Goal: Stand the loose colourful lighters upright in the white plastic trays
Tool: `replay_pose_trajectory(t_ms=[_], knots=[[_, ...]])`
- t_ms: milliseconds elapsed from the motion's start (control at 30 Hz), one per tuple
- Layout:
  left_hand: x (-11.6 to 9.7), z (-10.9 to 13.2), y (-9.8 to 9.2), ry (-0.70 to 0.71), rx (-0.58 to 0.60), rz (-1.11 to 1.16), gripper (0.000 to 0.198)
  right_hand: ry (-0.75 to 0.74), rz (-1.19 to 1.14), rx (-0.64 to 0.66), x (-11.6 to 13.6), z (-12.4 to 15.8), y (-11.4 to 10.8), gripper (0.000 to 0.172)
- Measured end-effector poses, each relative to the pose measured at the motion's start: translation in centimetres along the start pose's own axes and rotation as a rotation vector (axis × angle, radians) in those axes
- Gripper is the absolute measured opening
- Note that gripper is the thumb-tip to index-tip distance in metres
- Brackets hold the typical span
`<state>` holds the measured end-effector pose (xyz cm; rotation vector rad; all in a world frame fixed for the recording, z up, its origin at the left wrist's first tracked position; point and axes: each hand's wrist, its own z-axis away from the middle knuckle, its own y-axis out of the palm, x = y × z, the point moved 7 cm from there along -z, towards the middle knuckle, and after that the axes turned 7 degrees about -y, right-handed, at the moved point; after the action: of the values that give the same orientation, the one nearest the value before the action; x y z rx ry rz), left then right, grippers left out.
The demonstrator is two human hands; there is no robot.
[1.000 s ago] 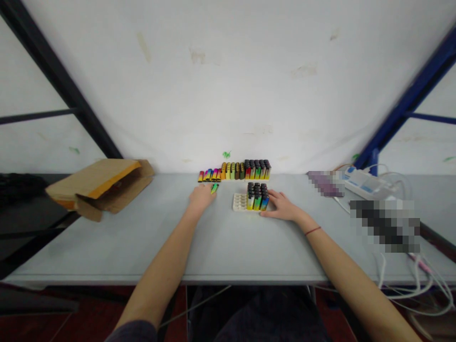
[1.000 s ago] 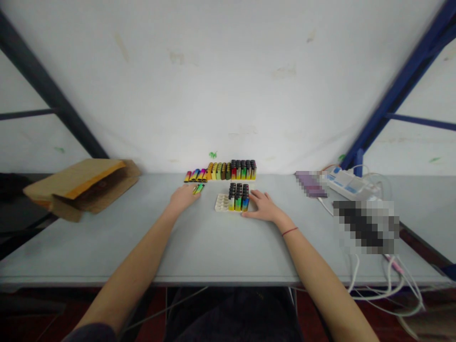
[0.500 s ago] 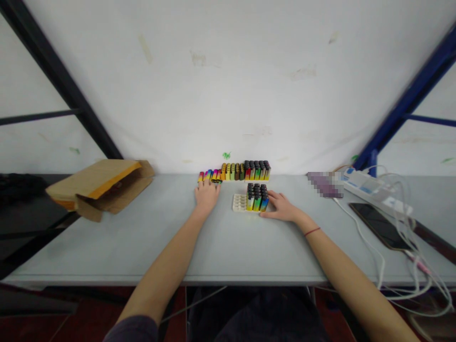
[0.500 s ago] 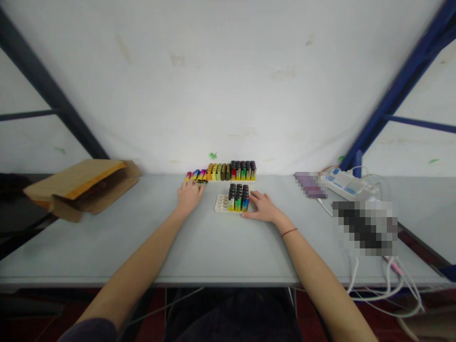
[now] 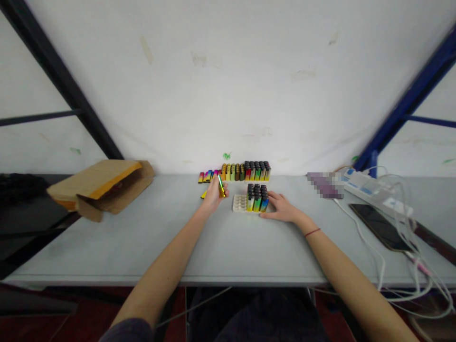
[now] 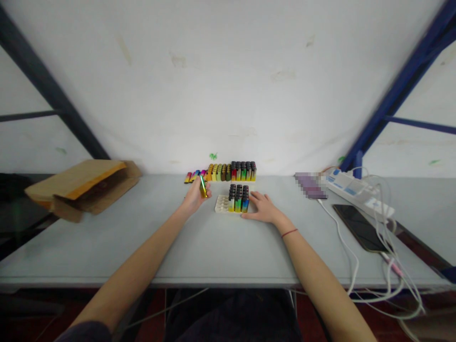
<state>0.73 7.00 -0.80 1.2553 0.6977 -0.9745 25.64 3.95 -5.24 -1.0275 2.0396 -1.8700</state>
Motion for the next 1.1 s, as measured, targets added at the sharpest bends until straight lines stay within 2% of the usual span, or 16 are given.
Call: replay_pose_trajectory(t_ms=[133,400,700,1100], knots=[[0.1,0.2,0.3,0.036,0.058,0.020,0.043,0.005,0.005,-0.001,0.1,0.0,-0.1,0.092],[1.3,-0.3,-0.3,-0.122,-0.005,-0.032,0.059,-0.006,0.003,-0.004,0.3,0.0,-0.2,0.090],[1.7,-0.3,-0.8,-0.122,-0.058,-0.069,0.048,-0.011,0.002,-0.009,0.0,0.0,0.0,0.093],[1.8,-0.6,-1.1,-0.098,-0.059,-0.079,0.050,0.003,-0.004,-0.018,0.1,0.0,-0.1,0.094]])
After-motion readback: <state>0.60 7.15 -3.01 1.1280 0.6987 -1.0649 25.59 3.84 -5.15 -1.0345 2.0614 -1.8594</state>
